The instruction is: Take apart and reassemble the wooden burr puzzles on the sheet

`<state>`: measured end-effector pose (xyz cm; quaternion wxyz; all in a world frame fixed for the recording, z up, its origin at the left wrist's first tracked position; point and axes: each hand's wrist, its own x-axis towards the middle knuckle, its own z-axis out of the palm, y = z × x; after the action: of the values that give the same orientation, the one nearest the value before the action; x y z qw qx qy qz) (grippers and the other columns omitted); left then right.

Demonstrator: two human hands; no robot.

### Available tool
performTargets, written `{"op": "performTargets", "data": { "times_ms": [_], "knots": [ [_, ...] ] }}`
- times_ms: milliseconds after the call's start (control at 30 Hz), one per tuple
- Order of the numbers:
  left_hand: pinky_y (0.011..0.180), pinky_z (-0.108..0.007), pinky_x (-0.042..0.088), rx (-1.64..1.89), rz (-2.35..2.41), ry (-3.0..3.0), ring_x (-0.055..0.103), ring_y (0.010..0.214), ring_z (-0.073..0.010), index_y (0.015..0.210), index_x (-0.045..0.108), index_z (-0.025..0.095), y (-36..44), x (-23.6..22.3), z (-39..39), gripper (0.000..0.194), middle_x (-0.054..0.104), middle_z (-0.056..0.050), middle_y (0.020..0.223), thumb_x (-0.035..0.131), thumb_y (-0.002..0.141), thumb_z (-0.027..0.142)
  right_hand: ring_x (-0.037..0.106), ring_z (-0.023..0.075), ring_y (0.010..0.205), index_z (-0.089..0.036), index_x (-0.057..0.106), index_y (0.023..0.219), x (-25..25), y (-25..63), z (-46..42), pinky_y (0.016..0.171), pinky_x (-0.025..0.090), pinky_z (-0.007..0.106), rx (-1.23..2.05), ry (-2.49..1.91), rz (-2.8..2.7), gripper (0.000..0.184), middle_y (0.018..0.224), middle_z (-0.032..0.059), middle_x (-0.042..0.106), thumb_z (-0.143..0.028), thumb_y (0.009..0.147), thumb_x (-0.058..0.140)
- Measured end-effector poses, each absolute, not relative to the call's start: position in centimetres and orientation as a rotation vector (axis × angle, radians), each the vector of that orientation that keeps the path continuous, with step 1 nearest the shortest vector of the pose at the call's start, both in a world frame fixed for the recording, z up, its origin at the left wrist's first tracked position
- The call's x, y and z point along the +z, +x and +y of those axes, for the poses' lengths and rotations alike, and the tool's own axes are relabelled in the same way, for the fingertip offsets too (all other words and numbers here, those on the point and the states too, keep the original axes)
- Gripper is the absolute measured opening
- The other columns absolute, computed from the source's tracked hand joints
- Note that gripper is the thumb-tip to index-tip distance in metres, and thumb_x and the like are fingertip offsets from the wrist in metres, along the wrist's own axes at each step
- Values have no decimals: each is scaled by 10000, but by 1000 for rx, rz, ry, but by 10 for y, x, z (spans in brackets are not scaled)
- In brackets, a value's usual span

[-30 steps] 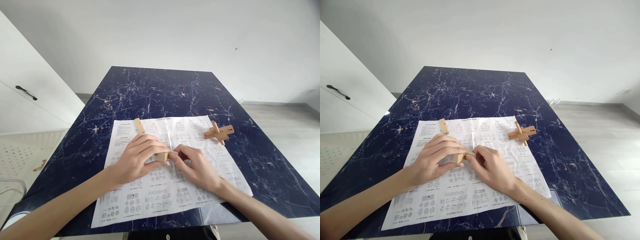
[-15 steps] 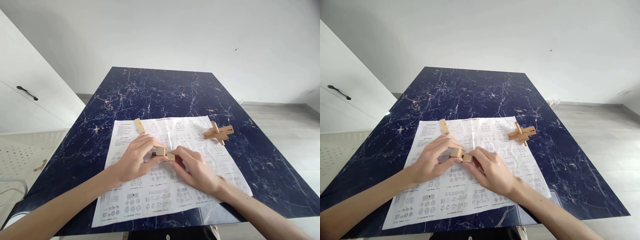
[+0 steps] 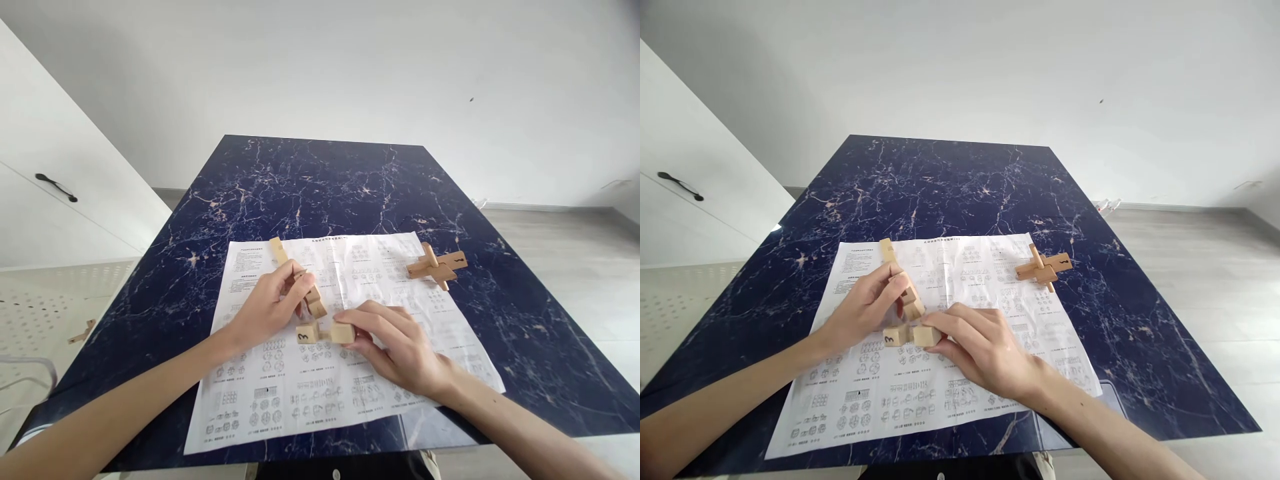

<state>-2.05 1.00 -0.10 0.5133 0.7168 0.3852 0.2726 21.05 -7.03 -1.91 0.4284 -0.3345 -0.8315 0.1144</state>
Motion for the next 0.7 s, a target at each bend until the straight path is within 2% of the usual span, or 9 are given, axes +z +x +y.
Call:
{"op": "performTargets", "data": {
  "times_ms": [133,200,300,400,500,567,700],
  "knots": [
    [573,-270,501,633,890,1689,571,611,-127,882,460,232,-23,1,10,444,565,31,740,410,1119,604,697,169,780,-203,604,1353,-22,213,-70,645,597,299,364,-856,-2063,218,1001,64,726,-237,1152,528],
    [511,-254,479,556,835,1660,596,569,-125,933,450,238,-23,1,7,432,595,33,738,383,1122,621,721,182,845,-194,619,1350,-24,213,-69,680,618,314,378,-842,-2103,224,1072,91,732,-252,1155,525],
    [400,-227,434,383,730,1553,643,484,-137,1065,429,254,-23,1,3,428,670,30,753,339,1117,670,717,176,816,-175,640,1327,-26,211,-69,647,603,297,339,-835,-2150,212,1037,84,727,-233,1147,544],
    [374,-212,409,342,714,1542,544,411,-95,1083,416,260,-20,1,-4,425,648,47,751,324,1119,674,709,162,793,-181,654,1304,-25,209,-69,640,596,280,307,-843,-2145,192,1018,71,719,-222,1135,575],
    [379,-217,379,388,715,1558,407,413,-79,1040,413,264,-16,3,-9,391,539,78,702,351,1128,641,688,147,763,-215,623,1364,-23,209,-69,658,603,280,354,-860,-2126,237,1020,53,706,-231,1133,574],
    [384,-227,355,462,703,1583,369,438,-89,1030,425,264,-15,5,-10,363,499,79,687,366,1137,606,658,145,722,-231,544,1457,-23,210,-70,647,603,289,408,-884,-2108,326,991,36,692,-248,1132,565],
    [443,-253,371,733,731,1727,392,481,-91,1020,431,259,-20,4,4,315,660,20,838,331,1166,519,619,140,683,-243,435,1513,-24,210,-71,633,591,296,467,-948,-2067,415,970,17,679,-201,1115,546]
  ]
}}
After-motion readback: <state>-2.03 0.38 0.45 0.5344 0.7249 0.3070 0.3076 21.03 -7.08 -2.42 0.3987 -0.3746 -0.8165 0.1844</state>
